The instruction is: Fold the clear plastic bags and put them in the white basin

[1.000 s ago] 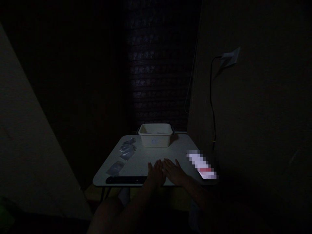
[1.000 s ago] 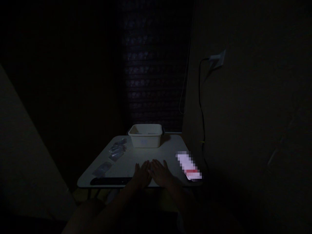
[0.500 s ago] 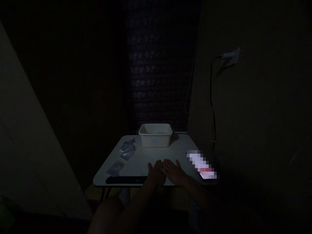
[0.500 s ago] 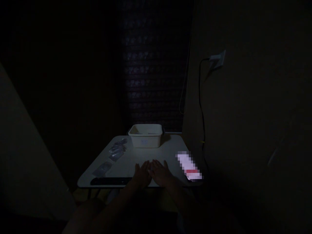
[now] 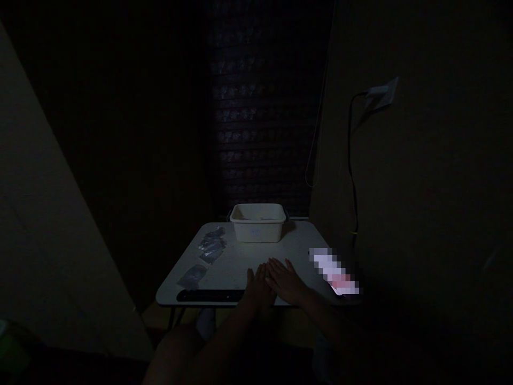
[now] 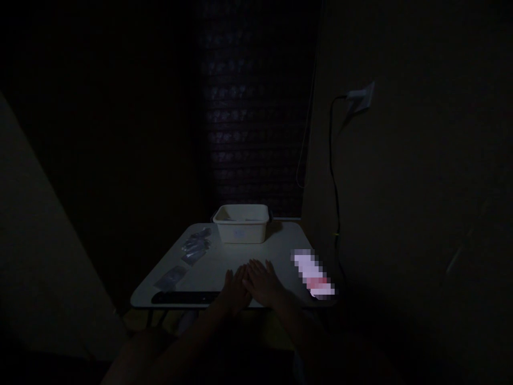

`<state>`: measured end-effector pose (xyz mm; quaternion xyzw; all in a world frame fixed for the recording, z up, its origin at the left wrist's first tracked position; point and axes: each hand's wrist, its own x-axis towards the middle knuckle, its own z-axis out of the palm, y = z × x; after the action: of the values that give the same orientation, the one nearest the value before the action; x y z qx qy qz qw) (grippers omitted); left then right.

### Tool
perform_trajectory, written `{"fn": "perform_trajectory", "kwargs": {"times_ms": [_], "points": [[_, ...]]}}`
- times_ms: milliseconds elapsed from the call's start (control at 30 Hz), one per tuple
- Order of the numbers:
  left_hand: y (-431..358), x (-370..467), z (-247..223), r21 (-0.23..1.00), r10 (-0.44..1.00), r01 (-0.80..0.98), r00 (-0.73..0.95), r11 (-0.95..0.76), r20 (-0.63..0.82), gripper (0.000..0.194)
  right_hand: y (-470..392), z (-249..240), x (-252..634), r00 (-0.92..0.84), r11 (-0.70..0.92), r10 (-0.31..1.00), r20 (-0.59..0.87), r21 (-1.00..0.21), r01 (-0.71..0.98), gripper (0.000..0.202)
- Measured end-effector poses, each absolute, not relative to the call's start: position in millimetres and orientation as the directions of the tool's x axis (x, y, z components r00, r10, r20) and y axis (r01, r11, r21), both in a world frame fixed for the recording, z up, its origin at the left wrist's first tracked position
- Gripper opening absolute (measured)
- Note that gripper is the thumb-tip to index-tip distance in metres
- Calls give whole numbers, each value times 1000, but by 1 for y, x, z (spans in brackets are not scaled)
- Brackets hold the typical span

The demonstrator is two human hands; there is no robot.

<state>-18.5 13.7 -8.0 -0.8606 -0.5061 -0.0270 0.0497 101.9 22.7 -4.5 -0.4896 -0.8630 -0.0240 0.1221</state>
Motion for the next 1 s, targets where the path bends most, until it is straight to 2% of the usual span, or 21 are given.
{"fn": "perform_trajectory", "kwargs": {"times_ms": [267,1000], "points": [[11,-16,-5,-36,873,878,479,-478,89,53,23,-9,104,-477,498,864,163,-135,857,51],[16,-20,-12,-30,861,867,498,-498,100,53,22,-8,103,-475,496,867,153,-162,853,51]]}}
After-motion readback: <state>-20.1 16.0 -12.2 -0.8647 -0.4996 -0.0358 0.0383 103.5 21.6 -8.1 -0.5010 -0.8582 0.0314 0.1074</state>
